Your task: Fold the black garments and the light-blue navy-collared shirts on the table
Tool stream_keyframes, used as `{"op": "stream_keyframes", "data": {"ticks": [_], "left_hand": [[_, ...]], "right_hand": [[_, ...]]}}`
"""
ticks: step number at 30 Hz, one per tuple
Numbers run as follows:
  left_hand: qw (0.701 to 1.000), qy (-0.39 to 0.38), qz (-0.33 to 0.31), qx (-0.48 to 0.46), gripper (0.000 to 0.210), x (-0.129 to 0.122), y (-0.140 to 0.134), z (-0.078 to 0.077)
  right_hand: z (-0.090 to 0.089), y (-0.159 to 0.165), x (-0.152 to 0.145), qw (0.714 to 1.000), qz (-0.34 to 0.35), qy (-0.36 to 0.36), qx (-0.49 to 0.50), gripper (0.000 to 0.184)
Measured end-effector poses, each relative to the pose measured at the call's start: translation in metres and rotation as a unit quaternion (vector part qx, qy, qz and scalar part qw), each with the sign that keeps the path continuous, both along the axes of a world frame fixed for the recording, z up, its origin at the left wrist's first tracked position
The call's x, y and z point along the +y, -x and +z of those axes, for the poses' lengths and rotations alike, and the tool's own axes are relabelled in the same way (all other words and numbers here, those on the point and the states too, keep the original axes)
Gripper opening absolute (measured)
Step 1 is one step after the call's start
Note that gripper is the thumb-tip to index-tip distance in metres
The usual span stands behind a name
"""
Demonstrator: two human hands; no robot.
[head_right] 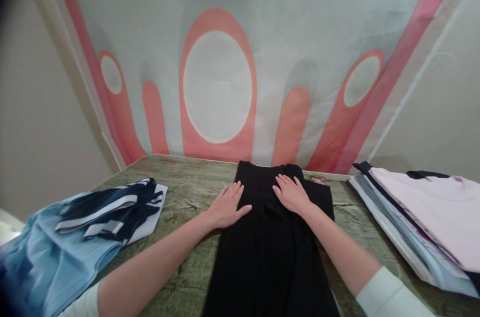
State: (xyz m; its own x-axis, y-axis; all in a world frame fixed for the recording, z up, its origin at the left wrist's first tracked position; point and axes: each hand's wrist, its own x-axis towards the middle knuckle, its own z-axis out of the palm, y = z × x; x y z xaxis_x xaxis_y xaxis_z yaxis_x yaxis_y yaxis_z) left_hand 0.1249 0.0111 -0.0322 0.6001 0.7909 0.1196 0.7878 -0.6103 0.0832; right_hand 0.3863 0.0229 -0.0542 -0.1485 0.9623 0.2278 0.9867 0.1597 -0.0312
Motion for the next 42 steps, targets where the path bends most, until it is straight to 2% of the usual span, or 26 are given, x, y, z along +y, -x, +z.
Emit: {"op": "stream_keyframes", "data": {"ticks": [2,7,14,17,20,24,27,30,34,38,42], "left_hand": [[1.0,-0.005,-0.007,0.0,0.079,0.001,0.001,0.0],[1.0,-0.006,-0.006,0.009,0.065,0.009,0.01,0.002],[1.0,0.001,0.018,0.019,0.052,0.022,0.023,0.005],[0.999,-0.031,0.01,0.021,0.049,0.016,0.019,0.01],[0.998,-0.04,-0.044,0.025,0.049,0.002,0.01,0.014],[0.996,0.002,-0.084,0.033,0.059,-0.012,0.001,0.012],[0.996,0.006,-0.082,0.025,0.062,-0.011,0.0,0.008],[0.997,0.001,-0.077,0.024,0.063,-0.002,0.002,0.005],[0.997,0.003,-0.063,0.037,0.065,0.012,0.004,0.005],[0.998,0.002,-0.056,0.041,0.065,0.019,0.006,0.005],[0.998,-0.004,-0.057,0.031,0.064,0.018,0.008,0.005]], "right_hand": [[0.0,-0.006,0.0,1.0,-0.016,-0.019,0.008,0.05],[0.005,-0.012,-0.001,0.998,0.0,-0.056,0.035,0.041],[0.003,-0.014,-0.003,0.999,0.019,-0.032,0.026,0.04],[0.004,-0.012,-0.004,0.998,0.023,-0.044,0.033,0.036],[0.007,-0.01,-0.005,0.997,0.024,-0.057,0.04,0.033],[0.019,0.0,-0.013,0.992,0.026,-0.111,0.055,0.031],[0.038,0.02,-0.03,0.985,0.07,-0.133,0.089,0.027],[0.052,0.045,-0.054,0.972,0.17,-0.109,0.117,0.021],[0.052,0.065,-0.08,0.958,0.26,-0.049,0.113,0.019],[0.044,0.059,-0.083,0.958,0.263,-0.007,0.11,0.019],[0.047,0.051,-0.082,0.962,0.247,0.022,0.11,0.017]]}}
